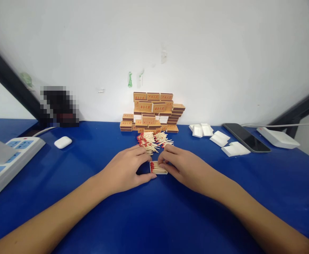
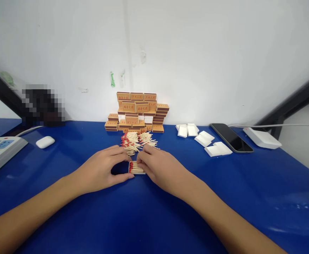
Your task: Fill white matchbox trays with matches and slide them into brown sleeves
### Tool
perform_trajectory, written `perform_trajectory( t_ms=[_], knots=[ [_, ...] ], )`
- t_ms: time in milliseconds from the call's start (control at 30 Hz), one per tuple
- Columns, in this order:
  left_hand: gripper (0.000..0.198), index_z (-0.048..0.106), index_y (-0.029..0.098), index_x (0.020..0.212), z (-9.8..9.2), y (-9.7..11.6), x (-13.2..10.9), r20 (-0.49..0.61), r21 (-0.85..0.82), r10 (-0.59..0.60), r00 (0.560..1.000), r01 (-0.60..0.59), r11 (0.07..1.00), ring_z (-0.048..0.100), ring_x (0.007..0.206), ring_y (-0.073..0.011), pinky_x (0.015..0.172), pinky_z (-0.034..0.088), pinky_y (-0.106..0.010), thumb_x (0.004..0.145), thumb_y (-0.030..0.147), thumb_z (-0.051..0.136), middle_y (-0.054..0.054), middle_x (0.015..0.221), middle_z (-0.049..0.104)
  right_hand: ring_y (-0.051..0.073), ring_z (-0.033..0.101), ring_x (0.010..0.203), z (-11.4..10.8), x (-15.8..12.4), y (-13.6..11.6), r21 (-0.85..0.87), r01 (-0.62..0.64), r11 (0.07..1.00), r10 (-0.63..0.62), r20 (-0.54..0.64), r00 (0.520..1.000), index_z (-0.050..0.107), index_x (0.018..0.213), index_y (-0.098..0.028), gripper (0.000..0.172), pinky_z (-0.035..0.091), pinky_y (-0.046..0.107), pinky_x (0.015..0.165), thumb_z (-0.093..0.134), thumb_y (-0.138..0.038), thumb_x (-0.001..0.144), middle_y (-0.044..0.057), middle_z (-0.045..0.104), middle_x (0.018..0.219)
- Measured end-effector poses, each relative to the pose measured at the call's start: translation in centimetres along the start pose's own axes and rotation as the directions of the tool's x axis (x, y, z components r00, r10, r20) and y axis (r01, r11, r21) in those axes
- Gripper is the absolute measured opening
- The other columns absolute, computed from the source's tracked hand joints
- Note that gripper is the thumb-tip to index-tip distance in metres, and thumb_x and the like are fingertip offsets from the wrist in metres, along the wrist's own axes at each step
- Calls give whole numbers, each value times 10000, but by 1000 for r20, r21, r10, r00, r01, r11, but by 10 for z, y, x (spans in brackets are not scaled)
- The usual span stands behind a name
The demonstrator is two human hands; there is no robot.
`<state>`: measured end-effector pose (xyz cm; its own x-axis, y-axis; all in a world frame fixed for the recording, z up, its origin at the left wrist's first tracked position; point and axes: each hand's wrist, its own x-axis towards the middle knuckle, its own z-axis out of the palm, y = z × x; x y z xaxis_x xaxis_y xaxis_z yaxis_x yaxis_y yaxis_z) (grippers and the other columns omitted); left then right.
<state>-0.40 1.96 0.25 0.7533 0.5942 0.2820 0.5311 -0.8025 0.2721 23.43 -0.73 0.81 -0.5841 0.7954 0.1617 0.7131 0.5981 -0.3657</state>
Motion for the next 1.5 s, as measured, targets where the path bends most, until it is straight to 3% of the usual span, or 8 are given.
perform_trajectory(
  t_ms=[700, 1500],
  knots=[
    [251, 697, 179, 1027, 0, 1, 0, 4, -6, 0, 1000, 0, 1000, 652, 998, -251, 856, 546, -394, 935, 410, 732, -48, 1003, 698, 168, 604, 806, -3, -3, -1, 29, -2, 1000, 2, 5, 1000, 686, 995, -204, 132, 481, 306, 719, 559, -195, 1029, 55, 618, 1021],
    [278, 691, 167, 988, 0, -1, 0, -1, 9, 2, 1000, -2, 1000, 644, 987, -252, 847, 549, -392, 937, 437, 728, -59, 988, 694, 183, 624, 817, 6, 1, -6, -167, -98, 981, 86, -78, 993, 639, 904, -184, 147, 417, 311, 674, 584, -245, 1026, 46, 645, 952]
  ],
)
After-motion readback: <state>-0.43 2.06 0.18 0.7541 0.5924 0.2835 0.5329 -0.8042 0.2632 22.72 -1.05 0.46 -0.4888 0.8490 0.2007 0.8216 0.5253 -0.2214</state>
